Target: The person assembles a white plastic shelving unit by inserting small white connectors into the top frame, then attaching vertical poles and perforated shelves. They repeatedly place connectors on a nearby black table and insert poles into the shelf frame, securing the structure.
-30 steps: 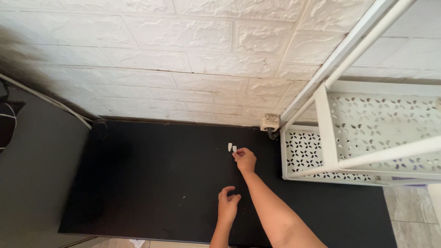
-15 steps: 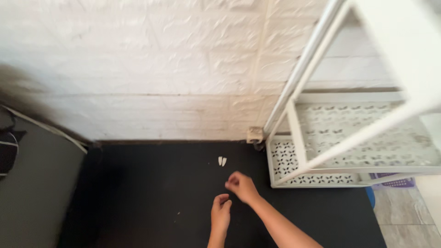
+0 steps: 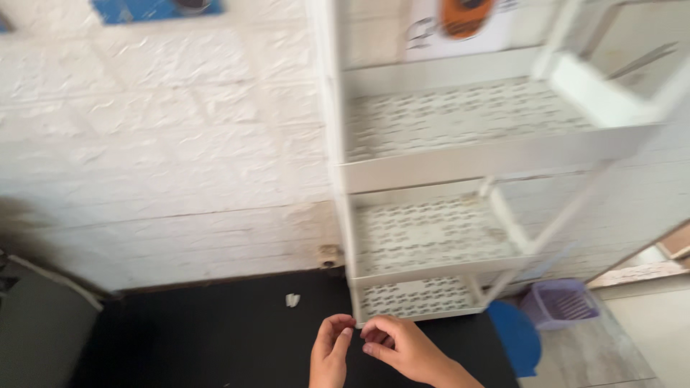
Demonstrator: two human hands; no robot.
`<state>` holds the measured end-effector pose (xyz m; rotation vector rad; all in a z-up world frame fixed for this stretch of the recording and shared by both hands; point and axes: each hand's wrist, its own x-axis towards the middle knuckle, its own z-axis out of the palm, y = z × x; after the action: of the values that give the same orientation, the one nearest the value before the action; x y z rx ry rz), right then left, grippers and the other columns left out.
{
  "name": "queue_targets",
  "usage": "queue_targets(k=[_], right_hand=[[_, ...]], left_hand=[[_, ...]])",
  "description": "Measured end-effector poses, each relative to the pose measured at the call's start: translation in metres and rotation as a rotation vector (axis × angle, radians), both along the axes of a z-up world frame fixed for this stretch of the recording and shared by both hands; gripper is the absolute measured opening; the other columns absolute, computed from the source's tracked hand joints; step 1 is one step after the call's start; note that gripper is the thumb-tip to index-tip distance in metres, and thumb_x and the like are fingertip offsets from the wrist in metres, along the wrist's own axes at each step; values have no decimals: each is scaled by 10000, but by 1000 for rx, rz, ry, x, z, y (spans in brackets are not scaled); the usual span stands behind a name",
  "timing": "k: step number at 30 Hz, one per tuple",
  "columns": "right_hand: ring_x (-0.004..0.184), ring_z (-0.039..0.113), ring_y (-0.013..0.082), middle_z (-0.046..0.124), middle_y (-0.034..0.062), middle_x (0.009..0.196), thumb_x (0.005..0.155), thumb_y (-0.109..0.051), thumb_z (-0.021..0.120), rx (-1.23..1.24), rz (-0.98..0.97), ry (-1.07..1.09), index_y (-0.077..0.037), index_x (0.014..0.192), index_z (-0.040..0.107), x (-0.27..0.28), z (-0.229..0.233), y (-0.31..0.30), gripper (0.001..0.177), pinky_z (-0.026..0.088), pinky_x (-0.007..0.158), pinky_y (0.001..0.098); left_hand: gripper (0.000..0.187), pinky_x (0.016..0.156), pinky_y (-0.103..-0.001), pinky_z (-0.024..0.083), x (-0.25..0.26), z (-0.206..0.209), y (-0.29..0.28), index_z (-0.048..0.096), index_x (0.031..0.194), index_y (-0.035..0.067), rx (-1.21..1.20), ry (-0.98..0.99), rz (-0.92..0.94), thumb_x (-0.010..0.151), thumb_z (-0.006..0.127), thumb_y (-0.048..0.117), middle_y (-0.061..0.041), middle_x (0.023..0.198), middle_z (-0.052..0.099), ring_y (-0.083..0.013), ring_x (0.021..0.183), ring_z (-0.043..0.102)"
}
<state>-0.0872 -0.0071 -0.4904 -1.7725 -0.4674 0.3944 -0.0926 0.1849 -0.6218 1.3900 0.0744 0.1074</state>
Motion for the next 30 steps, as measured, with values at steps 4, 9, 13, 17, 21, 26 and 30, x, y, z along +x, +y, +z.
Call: queue_targets(k=[4, 9, 13, 17, 21, 26, 30], right_hand=[[863, 723, 155, 722, 64, 1002, 888, -109, 767, -36, -34, -208, -41, 1056, 686, -16, 54, -75, 199, 591, 715, 293], [876, 732, 191, 731, 60, 1028, 886, -117, 753, -87, -102, -463, -55, 1067, 689, -26, 121, -142, 202, 598, 740, 307], [884, 726, 218, 732, 67, 1012, 867, -131, 760, -131, -193, -614, -66, 1066, 702, -29, 174, -179, 217, 587, 737, 331], [886, 730, 214, 725, 72, 991, 868, -121, 768, -93, -261, -808, -66, 1061, 703, -21, 217, -195, 211, 602, 759, 326], [872, 739, 184, 726, 66, 1025, 856, -100, 751, -60, -365, -903, -70, 1049, 706, -5, 252, -205, 200, 609, 736, 288], [833, 712, 154, 726, 37, 1000, 883, -135, 759, -201, -472, -1124, -93, 1033, 702, 26, 290, -212, 166, 576, 757, 265], [835, 711, 142, 702, 51, 1035, 903, -148, 761, -153, -575, -1262, -95, 1047, 700, 40, 323, -214, 165, 608, 736, 257]], left_hand=[[222, 890, -302, 517, -12, 67, -72, 665, 1169, 39, 50, -67, -41, 956, 613, 76, -69, 1119, 720, -141, 1039, 654], [252, 894, -322, 545, -37, 169, -151, 662, 1179, 58, 265, -187, -21, 932, 646, 105, -71, 1129, 720, -161, 1111, 675], [291, 889, -347, 540, -45, 250, -188, 642, 1194, 62, 434, -365, -27, 908, 660, 108, -88, 1165, 691, -218, 1128, 662], [312, 918, -368, 519, -42, 319, -206, 623, 1201, 51, 553, -558, -36, 894, 665, 87, -113, 1202, 658, -281, 1142, 644], [315, 979, -402, 496, -35, 374, -213, 614, 1201, 30, 599, -812, -54, 891, 666, 47, -151, 1250, 636, -344, 1192, 619], [317, 995, -409, 492, -13, 422, -212, 597, 1215, 19, 667, -948, -110, 912, 678, 66, -160, 1235, 633, -355, 1193, 614], [296, 1009, -414, 486, 3, 452, -214, 596, 1198, 14, 702, -1043, -48, 915, 671, 58, -168, 1217, 625, -362, 1185, 607]])
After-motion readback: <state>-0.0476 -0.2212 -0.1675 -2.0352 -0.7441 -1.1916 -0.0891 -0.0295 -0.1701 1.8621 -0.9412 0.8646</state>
